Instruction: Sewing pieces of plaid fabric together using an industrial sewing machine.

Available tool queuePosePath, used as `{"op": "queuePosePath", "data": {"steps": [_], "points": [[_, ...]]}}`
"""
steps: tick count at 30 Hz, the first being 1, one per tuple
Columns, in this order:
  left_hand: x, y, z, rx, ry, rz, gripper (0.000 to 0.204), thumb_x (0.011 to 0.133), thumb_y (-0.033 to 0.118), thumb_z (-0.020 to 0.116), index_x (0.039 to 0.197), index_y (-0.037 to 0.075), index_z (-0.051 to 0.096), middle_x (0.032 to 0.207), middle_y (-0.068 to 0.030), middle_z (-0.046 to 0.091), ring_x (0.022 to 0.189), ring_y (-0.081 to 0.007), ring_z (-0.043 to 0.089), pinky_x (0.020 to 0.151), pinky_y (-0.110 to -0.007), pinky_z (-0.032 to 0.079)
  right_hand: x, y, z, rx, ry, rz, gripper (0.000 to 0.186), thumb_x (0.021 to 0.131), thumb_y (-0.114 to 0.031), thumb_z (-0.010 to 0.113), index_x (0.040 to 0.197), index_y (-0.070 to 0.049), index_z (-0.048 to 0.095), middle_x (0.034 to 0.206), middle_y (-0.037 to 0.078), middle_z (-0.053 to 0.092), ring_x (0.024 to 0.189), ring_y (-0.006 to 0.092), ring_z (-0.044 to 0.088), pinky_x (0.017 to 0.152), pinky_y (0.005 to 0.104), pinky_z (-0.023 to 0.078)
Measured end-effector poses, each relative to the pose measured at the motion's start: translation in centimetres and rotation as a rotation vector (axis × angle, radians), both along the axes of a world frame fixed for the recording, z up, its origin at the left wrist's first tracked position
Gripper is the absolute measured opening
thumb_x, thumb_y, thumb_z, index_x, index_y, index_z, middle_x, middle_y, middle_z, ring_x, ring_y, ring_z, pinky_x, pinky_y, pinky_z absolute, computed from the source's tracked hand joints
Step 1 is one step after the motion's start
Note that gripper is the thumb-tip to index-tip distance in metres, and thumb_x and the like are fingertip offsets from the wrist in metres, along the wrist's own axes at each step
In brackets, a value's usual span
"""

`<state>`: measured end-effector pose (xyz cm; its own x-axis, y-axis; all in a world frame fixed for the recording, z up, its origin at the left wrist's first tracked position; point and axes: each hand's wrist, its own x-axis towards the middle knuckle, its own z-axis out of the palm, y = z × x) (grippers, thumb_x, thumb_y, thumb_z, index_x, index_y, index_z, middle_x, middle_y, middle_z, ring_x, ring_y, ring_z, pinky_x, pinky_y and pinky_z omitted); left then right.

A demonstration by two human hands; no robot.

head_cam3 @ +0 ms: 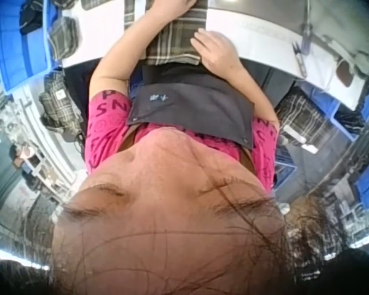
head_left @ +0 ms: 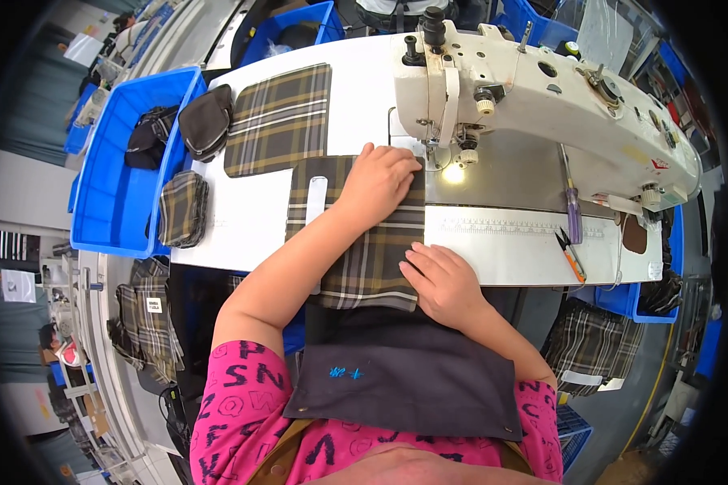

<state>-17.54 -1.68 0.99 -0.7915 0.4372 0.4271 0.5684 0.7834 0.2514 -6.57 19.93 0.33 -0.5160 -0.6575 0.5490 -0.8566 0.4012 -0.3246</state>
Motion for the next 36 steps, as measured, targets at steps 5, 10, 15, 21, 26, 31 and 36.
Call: {"op": "queuePosePath", "data": {"steps": [5, 10, 15, 21, 26, 31, 36], "points": [[1.6, 0.7, 0.0, 0.047, -0.017, -0.026, 0.034, 0.091, 0.016, 0.072, 0.124, 0.010, 0.069, 0.127, -0.0032, 0.067, 0.116, -0.0275, 0.059, 0.099, -0.047, 0.044, 0.8, 0.8, -0.9, -0.027, 0.032, -0.012, 0.042, 0.069, -0.006, 0.073, 0.110, 0.000, 0.072, 0.118, 0.015, 0.070, 0.119, 0.0330, 0.066, 0.102, 0.0456, 0.055], [1.0, 1.1, -0.3, 0.051, -0.007, -0.028, 0.033, 0.090, 0.016, 0.073, 0.122, 0.009, 0.070, 0.126, -0.0035, 0.067, 0.117, -0.0268, 0.059, 0.100, -0.047, 0.044, 0.7, 0.7, -1.5, -0.081, 0.030, -0.064, 0.043, 0.066, -0.002, 0.072, 0.109, 0.000, 0.073, 0.118, 0.014, 0.070, 0.119, 0.0327, 0.066, 0.102, 0.0454, 0.055], [0.4, 1.2, -0.4, 0.069, -0.013, -0.030, 0.032, 0.090, 0.016, 0.073, 0.121, 0.008, 0.071, 0.125, -0.0038, 0.067, 0.117, -0.0263, 0.060, 0.101, -0.047, 0.045, 0.5, 0.5, -1.5, -0.079, 0.032, -0.091, 0.043, 0.065, -0.001, 0.071, 0.108, 0.001, 0.073, 0.118, 0.015, 0.069, 0.119, 0.0331, 0.066, 0.100, 0.0450, 0.056], [-0.3, 1.1, -0.5, 0.071, 0.010, -0.035, 0.032, 0.090, 0.016, 0.072, 0.121, 0.009, 0.071, 0.125, -0.0037, 0.068, 0.115, -0.0268, 0.060, 0.097, -0.044, 0.044, 0.4, 0.3, -1.4, -0.080, 0.028, -0.124, 0.043, 0.065, 0.000, 0.070, 0.108, 0.002, 0.073, 0.117, 0.016, 0.069, 0.119, 0.0333, 0.066, 0.099, 0.0451, 0.056], [-0.4, 1.1, -0.5, 0.090, 0.029, -0.044, 0.032, 0.090, 0.017, 0.072, 0.121, 0.009, 0.071, 0.125, -0.0040, 0.069, 0.115, -0.0264, 0.061, 0.096, -0.044, 0.044, 0.4, 0.2, -1.3, -0.073, 0.020, -0.133, 0.042, 0.066, 0.001, 0.069, 0.108, 0.002, 0.073, 0.118, 0.016, 0.069, 0.119, 0.0329, 0.066, 0.099, 0.0452, 0.056], [-0.6, 1.1, -0.8, 0.077, 0.042, -0.044, 0.032, 0.090, 0.017, 0.072, 0.121, 0.009, 0.071, 0.125, -0.0041, 0.069, 0.115, -0.0262, 0.061, 0.096, -0.044, 0.044, 0.4, 0.2, -1.0, -0.061, 0.013, -0.147, 0.041, 0.067, 0.002, 0.068, 0.107, 0.002, 0.073, 0.119, 0.015, 0.069, 0.120, 0.0328, 0.065, 0.100, 0.0450, 0.055], [-0.6, 1.0, -0.5, 0.072, 0.035, -0.020, 0.032, 0.090, 0.017, 0.072, 0.121, 0.009, 0.070, 0.126, -0.0037, 0.068, 0.117, -0.0264, 0.060, 0.099, -0.045, 0.045, 0.5, 0.2, -1.4, -0.045, 0.015, -0.164, 0.043, 0.067, 0.002, 0.068, 0.109, 0.003, 0.073, 0.122, 0.016, 0.069, 0.122, 0.0334, 0.064, 0.101, 0.0454, 0.055]]}}
